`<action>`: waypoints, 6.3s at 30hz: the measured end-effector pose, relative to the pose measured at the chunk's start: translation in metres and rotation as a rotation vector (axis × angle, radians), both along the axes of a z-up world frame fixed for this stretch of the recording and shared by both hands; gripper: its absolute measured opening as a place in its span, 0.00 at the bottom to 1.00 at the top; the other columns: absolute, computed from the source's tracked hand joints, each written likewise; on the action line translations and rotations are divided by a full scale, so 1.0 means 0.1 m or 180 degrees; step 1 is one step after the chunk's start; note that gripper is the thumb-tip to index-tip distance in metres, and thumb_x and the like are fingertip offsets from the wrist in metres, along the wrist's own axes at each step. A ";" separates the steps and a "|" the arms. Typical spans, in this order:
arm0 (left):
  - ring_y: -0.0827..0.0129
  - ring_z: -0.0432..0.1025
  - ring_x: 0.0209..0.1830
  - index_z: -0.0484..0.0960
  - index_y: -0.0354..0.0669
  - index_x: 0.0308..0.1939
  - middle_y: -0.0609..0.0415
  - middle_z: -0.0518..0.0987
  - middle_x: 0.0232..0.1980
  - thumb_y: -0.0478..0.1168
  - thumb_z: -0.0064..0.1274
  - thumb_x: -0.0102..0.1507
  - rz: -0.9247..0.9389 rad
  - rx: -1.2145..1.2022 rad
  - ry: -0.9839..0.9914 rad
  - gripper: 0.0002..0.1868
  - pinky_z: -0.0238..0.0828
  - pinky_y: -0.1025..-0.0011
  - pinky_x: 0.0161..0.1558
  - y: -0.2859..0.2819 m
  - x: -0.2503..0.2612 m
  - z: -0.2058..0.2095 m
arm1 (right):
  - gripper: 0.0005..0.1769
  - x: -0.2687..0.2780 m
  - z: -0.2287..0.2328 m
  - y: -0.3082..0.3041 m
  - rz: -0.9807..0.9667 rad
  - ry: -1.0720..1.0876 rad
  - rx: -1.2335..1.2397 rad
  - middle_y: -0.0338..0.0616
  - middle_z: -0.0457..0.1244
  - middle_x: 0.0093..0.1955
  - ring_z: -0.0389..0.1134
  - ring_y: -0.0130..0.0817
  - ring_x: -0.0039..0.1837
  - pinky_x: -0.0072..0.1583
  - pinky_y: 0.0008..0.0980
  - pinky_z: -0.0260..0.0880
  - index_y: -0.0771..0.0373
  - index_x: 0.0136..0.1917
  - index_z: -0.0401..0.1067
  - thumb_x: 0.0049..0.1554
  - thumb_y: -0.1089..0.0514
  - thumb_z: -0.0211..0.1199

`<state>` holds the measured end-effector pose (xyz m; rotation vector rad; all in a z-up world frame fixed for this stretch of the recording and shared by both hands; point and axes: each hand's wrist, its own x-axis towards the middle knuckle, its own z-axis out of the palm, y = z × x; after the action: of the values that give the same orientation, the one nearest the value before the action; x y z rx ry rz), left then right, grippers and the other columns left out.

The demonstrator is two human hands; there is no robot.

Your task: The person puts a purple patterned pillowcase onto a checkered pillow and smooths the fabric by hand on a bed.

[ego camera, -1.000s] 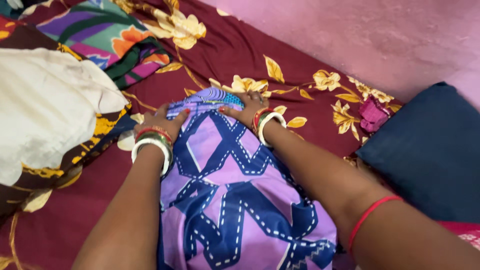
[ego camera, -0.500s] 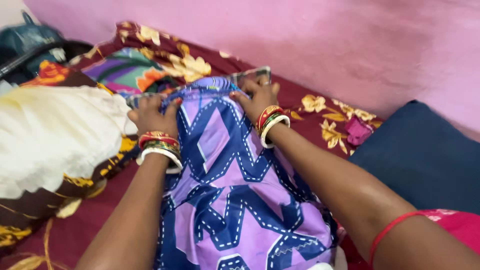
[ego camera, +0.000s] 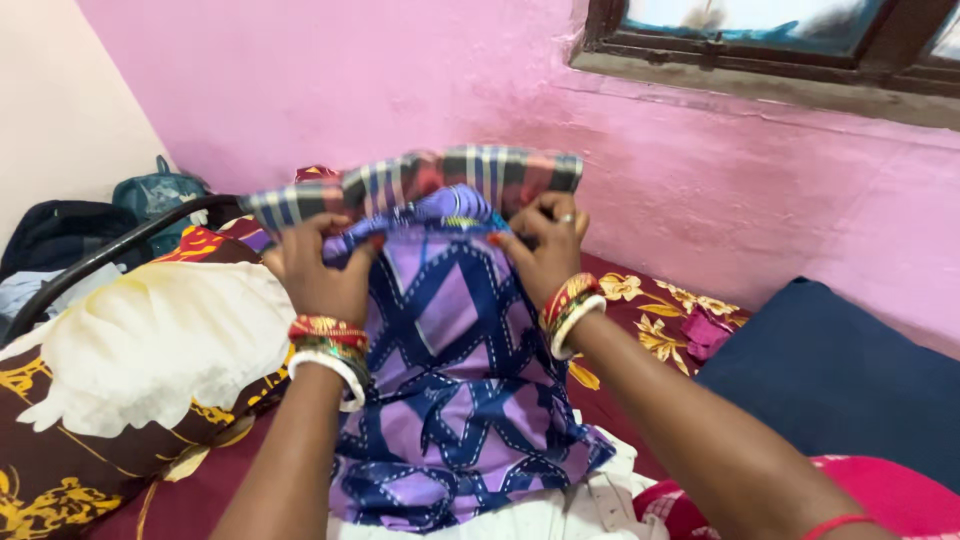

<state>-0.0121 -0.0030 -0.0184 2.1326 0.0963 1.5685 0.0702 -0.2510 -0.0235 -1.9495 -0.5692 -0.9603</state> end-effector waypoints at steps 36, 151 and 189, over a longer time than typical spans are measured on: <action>0.45 0.60 0.70 0.55 0.29 0.76 0.34 0.65 0.70 0.43 0.80 0.50 -0.0540 -0.1316 0.0689 0.60 0.54 0.60 0.71 0.39 0.13 -0.77 | 0.51 0.03 -0.48 -0.12 -0.0070 0.1510 0.0711 0.54 0.58 0.68 0.63 0.47 0.66 0.65 0.42 0.64 0.63 0.70 0.61 0.40 0.53 0.87; 0.51 0.73 0.57 0.82 0.51 0.52 0.52 0.82 0.50 0.58 0.52 0.64 -0.0012 -0.0299 0.3347 0.21 0.65 0.48 0.60 -0.03 0.46 -1.92 | 0.19 0.19 -1.87 0.57 -0.0139 0.1314 -0.1564 0.40 0.64 0.64 0.57 0.46 0.71 0.73 0.53 0.48 0.41 0.60 0.77 0.55 0.44 0.66; 0.39 0.76 0.46 0.79 0.52 0.53 0.39 0.82 0.44 0.47 0.46 0.66 -0.1255 0.1223 0.3911 0.15 0.70 0.48 0.50 -0.49 -0.57 -0.92 | 0.15 0.32 -1.49 -0.47 0.0332 0.0970 -0.2128 0.51 0.71 0.55 0.70 0.54 0.60 0.61 0.49 0.68 0.52 0.57 0.74 0.58 0.61 0.56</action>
<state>-0.0689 -0.0516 -0.1109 2.8571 -0.2271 -0.0970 0.1018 -0.2980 -0.1721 -2.5592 -0.8775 -0.4076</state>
